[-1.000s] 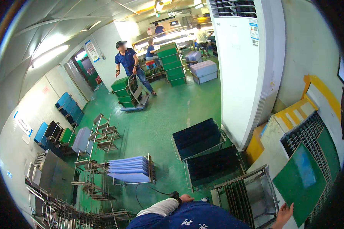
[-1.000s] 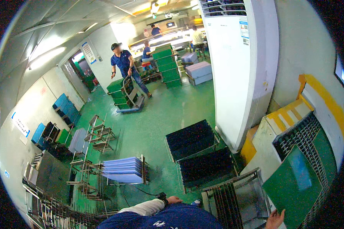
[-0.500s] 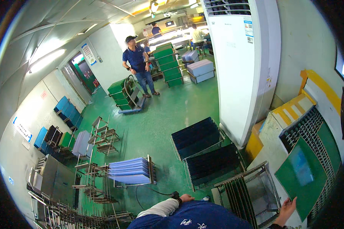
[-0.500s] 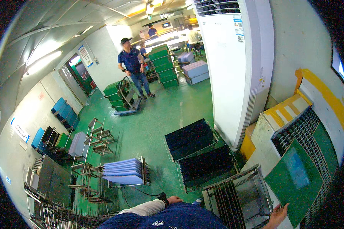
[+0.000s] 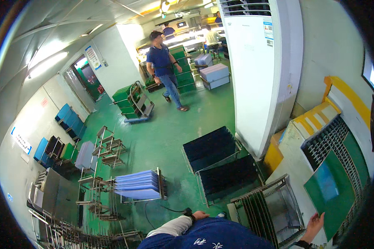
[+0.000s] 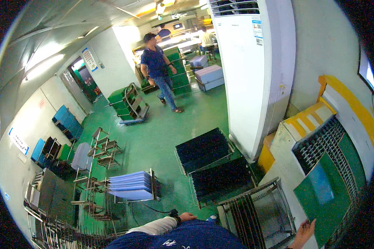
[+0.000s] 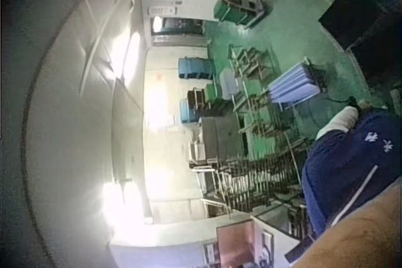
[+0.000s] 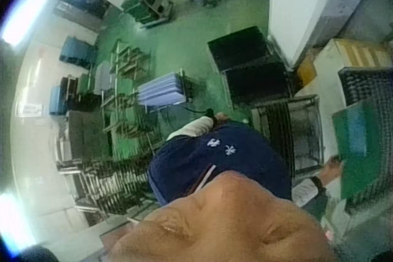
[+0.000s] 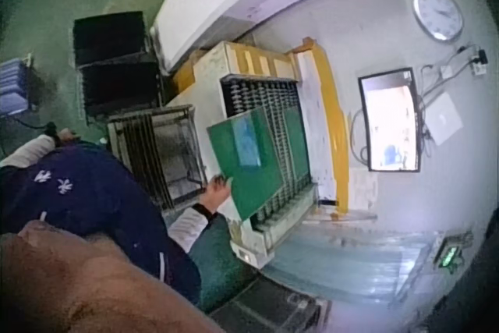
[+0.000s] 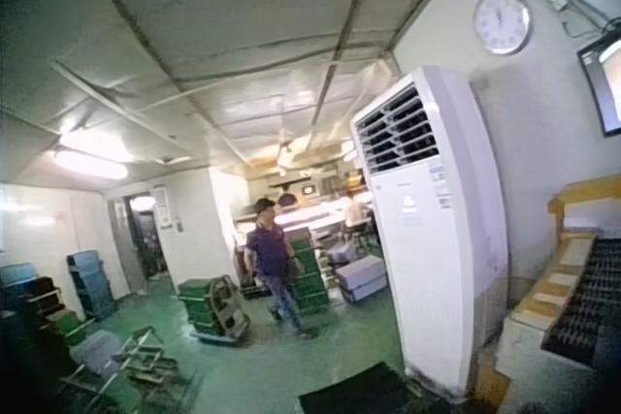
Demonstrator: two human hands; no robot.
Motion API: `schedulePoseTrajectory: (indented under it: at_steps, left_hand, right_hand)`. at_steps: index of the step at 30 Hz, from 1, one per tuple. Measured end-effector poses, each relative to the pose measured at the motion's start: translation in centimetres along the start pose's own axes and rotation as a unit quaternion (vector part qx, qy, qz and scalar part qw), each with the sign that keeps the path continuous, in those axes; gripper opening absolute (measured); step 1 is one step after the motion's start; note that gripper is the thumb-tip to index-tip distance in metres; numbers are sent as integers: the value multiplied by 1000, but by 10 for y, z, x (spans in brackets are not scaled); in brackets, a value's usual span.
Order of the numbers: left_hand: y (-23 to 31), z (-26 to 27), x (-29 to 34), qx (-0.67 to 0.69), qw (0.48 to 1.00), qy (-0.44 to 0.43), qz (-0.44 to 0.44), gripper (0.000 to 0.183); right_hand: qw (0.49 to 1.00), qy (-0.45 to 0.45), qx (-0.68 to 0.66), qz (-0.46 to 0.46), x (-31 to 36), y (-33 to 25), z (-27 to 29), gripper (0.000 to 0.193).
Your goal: Transferring and loading green PCB panels into an automated processing machine using a metal rack cart.
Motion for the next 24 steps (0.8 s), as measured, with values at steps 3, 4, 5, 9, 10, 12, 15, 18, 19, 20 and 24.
schedulePoseTrajectory:
  at_steps: [3,4,5,9,10,12,15,18,19,20,24]
  left_hand:
    - [6,0,4,12,1000,-25,7,66]
    - [-2,-2,-4,11,1000,-24,6,66]
    - [-8,-4,-12,5,1000,-18,-10,67]
    - [-11,-8,-25,-27,999,-15,-22,67]
    - [-12,-9,-27,-29,999,-17,-25,67]
    - [-18,-10,-31,6,1000,-13,-17,67]
    - [-11,-7,-17,-16,1000,-10,16,67]
    - [-17,-13,-29,-5,999,-37,-6,66]
    - [-17,-15,-30,-5,999,-38,-8,66]
    - [-16,-14,-32,-14,999,-26,-14,65]
    - [-17,-11,-30,17,1000,-23,-9,64]
  right_hand:
    - [999,27,8,25,6,-5,-15,31]
    - [999,46,-18,16,5,-3,-17,30]
    - [997,64,-43,6,5,0,-17,30]
    - [999,18,-17,29,1,-8,-22,28]
    - [999,20,-10,28,1,-7,-21,27]
    - [999,23,-4,30,1,-8,-25,27]
    - [999,45,-21,12,5,-7,-30,26]
    - [999,45,-2,27,1,-10,-29,22]
    - [998,51,-10,32,-3,-9,-25,22]
    - [998,57,-18,38,-6,-9,-21,22]
    - [998,44,-30,19,-12,-4,-23,23]
Point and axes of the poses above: each hand's wrist, its own x-axis away from the middle knuckle, its own z-axis out of the back of the hand, y = z × x, the point moved 9 cm from there along -x, towards the middle knuckle, and after that the axes turned 10 degrees about z, right-handed, at the moved point
